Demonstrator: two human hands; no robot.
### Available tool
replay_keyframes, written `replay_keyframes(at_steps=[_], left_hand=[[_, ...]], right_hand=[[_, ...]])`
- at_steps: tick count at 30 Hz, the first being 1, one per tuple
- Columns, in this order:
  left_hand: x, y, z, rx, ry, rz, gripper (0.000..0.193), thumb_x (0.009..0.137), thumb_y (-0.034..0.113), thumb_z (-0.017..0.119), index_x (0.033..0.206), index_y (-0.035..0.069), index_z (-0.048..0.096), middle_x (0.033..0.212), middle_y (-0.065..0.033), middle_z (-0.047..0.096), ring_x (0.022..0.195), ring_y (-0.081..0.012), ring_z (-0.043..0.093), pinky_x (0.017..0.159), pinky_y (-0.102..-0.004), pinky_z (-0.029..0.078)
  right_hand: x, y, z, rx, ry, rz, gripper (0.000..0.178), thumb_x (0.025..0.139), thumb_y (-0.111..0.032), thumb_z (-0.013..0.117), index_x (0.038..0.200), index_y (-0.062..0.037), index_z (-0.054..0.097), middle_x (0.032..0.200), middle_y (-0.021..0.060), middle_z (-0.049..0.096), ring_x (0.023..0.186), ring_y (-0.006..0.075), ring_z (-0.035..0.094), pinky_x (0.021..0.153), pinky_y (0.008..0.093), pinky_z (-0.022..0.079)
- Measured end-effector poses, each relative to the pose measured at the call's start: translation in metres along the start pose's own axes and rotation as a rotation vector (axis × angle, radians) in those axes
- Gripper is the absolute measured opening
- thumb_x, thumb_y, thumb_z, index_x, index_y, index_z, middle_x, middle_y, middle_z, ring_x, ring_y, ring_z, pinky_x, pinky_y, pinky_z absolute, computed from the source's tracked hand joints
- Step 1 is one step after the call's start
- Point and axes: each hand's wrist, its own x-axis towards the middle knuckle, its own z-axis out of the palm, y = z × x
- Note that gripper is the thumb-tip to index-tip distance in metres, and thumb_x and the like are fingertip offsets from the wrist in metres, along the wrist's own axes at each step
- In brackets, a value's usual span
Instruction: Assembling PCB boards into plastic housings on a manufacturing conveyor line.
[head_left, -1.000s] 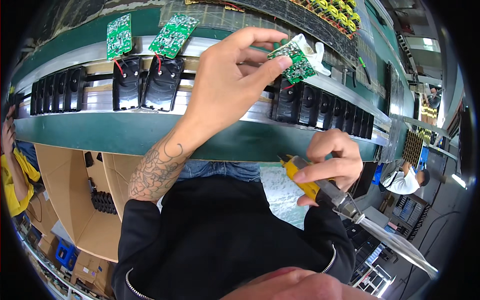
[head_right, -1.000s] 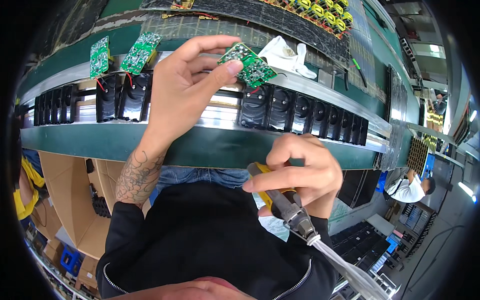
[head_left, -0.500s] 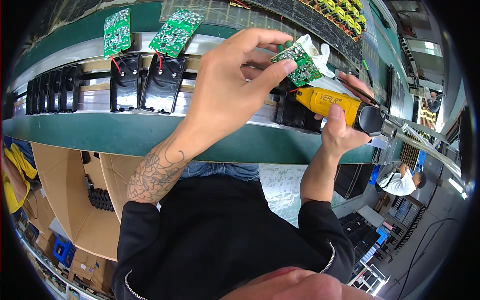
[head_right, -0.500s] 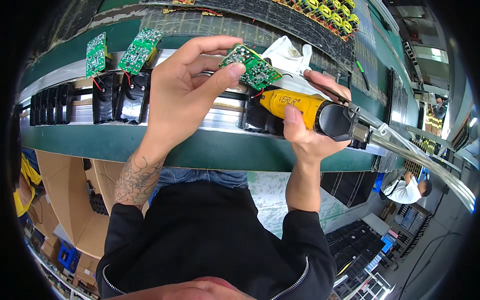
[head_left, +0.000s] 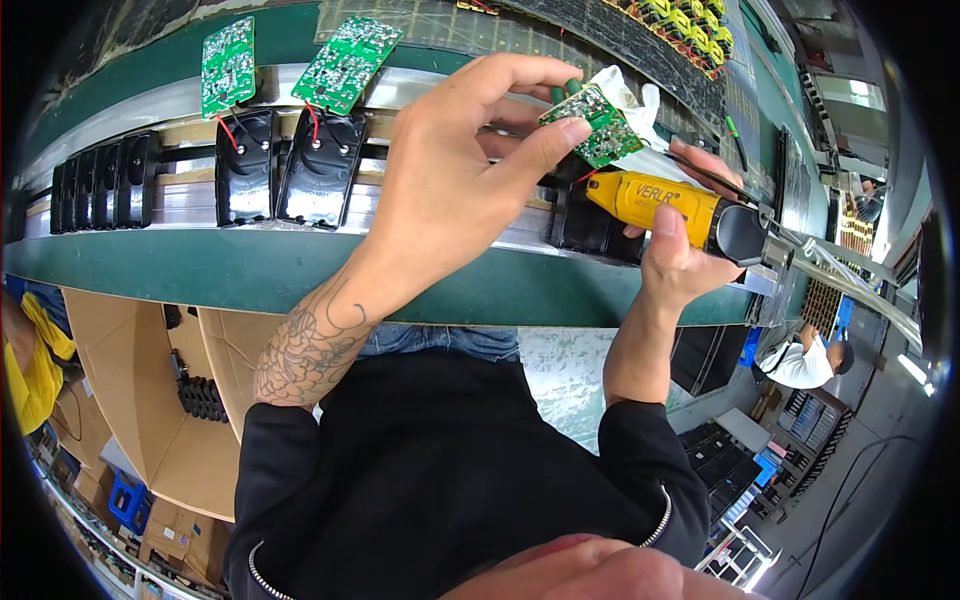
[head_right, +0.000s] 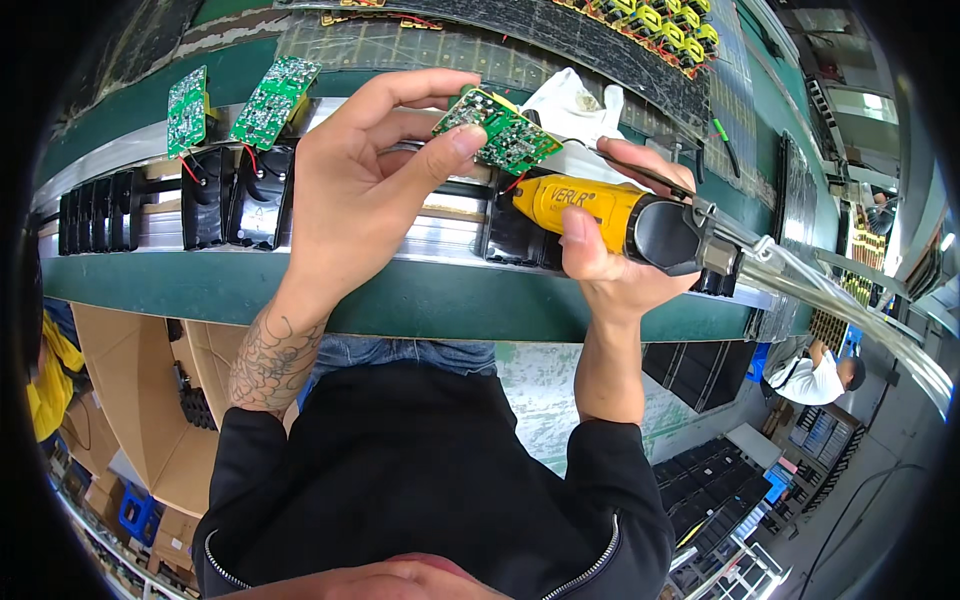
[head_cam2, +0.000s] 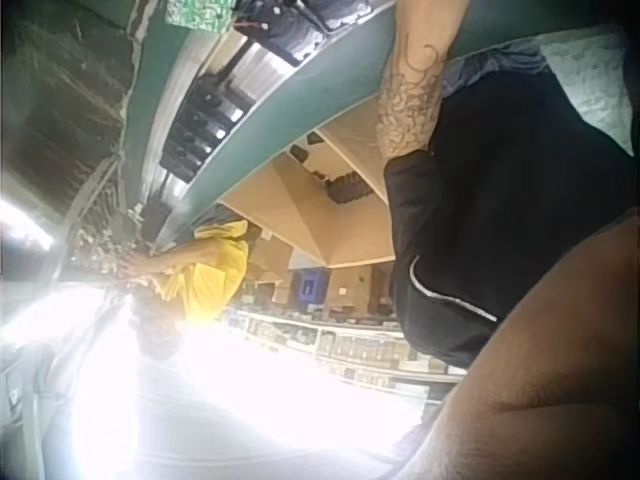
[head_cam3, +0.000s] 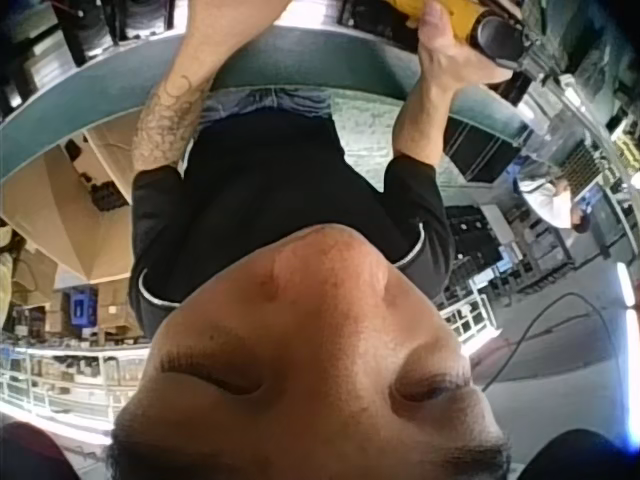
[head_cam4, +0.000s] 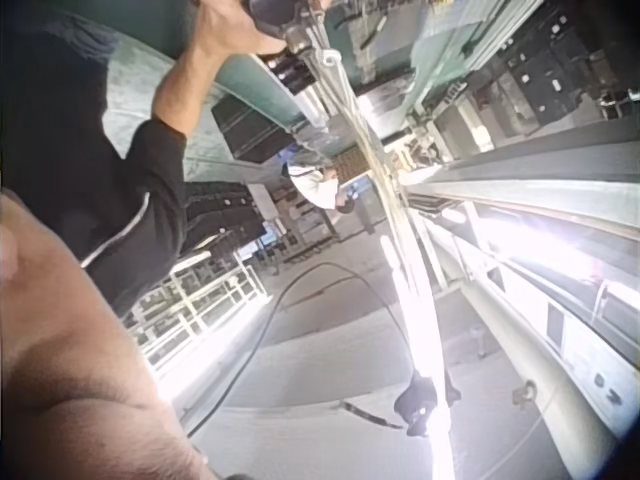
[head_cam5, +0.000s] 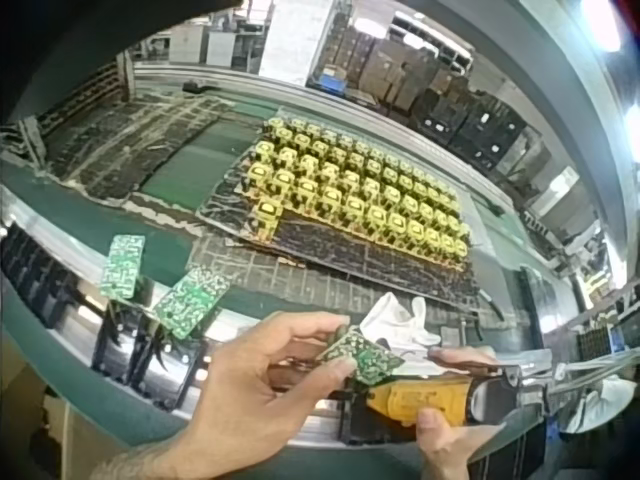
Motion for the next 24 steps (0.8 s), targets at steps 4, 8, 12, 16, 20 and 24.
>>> replay_keyframes(at_steps=[4, 8, 12, 16, 20, 24], left_hand=[[0.000, -0.001, -0.001, -0.005, 0.002, 0.008, 0.038, 0.089, 0.001, 0.073, 0.126, 0.001, 0.063, 0.096, -0.0109, 0.074, 0.080, -0.0115, 0.071, 0.067, -0.0151, 0.051], [0.000, -0.001, -0.001, 0.011, 0.006, 0.013, 0.038, 0.089, 0.000, 0.073, 0.126, 0.001, 0.063, 0.096, -0.0104, 0.074, 0.080, -0.0118, 0.071, 0.067, -0.0150, 0.051], [0.000, 0.000, -0.001, 0.007, 0.003, 0.010, 0.038, 0.089, 0.000, 0.073, 0.126, 0.001, 0.063, 0.098, -0.0105, 0.073, 0.081, -0.0118, 0.071, 0.068, -0.0152, 0.051], [-0.001, 0.000, -0.001, 0.015, 0.005, 0.013, 0.037, 0.089, 0.000, 0.073, 0.125, 0.001, 0.063, 0.100, -0.0108, 0.073, 0.082, -0.0120, 0.071, 0.069, -0.0159, 0.052], [0.000, 0.000, -0.001, 0.022, 0.007, 0.010, 0.037, 0.090, 0.001, 0.072, 0.126, 0.001, 0.063, 0.102, -0.0110, 0.073, 0.083, -0.0123, 0.071, 0.071, -0.0172, 0.053], [0.001, 0.001, -0.001, 0.015, 0.000, -0.019, 0.036, 0.091, 0.002, 0.071, 0.126, 0.001, 0.063, 0.103, -0.0109, 0.072, 0.084, -0.0126, 0.071, 0.073, -0.0188, 0.055]], right_hand=[[-0.002, 0.000, -0.002, -0.044, -0.032, 0.021, 0.053, 0.071, -0.018, 0.073, 0.117, 0.0069, 0.063, 0.108, 0.0242, 0.070, 0.079, 0.0273, 0.069, 0.045, 0.0263, 0.054], [0.002, -0.006, 0.006, 0.078, 0.027, 0.054, 0.053, 0.071, -0.016, 0.074, 0.117, 0.0078, 0.062, 0.106, 0.0241, 0.070, 0.078, 0.0269, 0.068, 0.043, 0.0261, 0.053], [0.001, -0.006, 0.008, 0.096, 0.016, 0.051, 0.054, 0.071, -0.016, 0.074, 0.118, 0.0079, 0.061, 0.106, 0.0239, 0.070, 0.079, 0.0265, 0.068, 0.042, 0.0261, 0.053], [0.000, -0.007, 0.003, 0.005, -0.032, 0.074, 0.055, 0.071, -0.019, 0.075, 0.117, 0.0076, 0.062, 0.105, 0.0233, 0.070, 0.076, 0.0259, 0.068, 0.043, 0.0254, 0.053], [0.002, -0.013, 0.001, 0.001, -0.020, 0.040, 0.055, 0.071, -0.027, 0.077, 0.113, 0.0055, 0.064, 0.102, 0.0201, 0.070, 0.075, 0.0250, 0.067, 0.053, 0.0270, 0.053], [0.005, -0.025, 0.000, 0.276, 0.150, -0.120, 0.053, 0.069, -0.040, 0.082, 0.102, 0.0001, 0.071, 0.093, 0.0123, 0.071, 0.082, 0.0235, 0.067, 0.077, 0.0338, 0.055]])
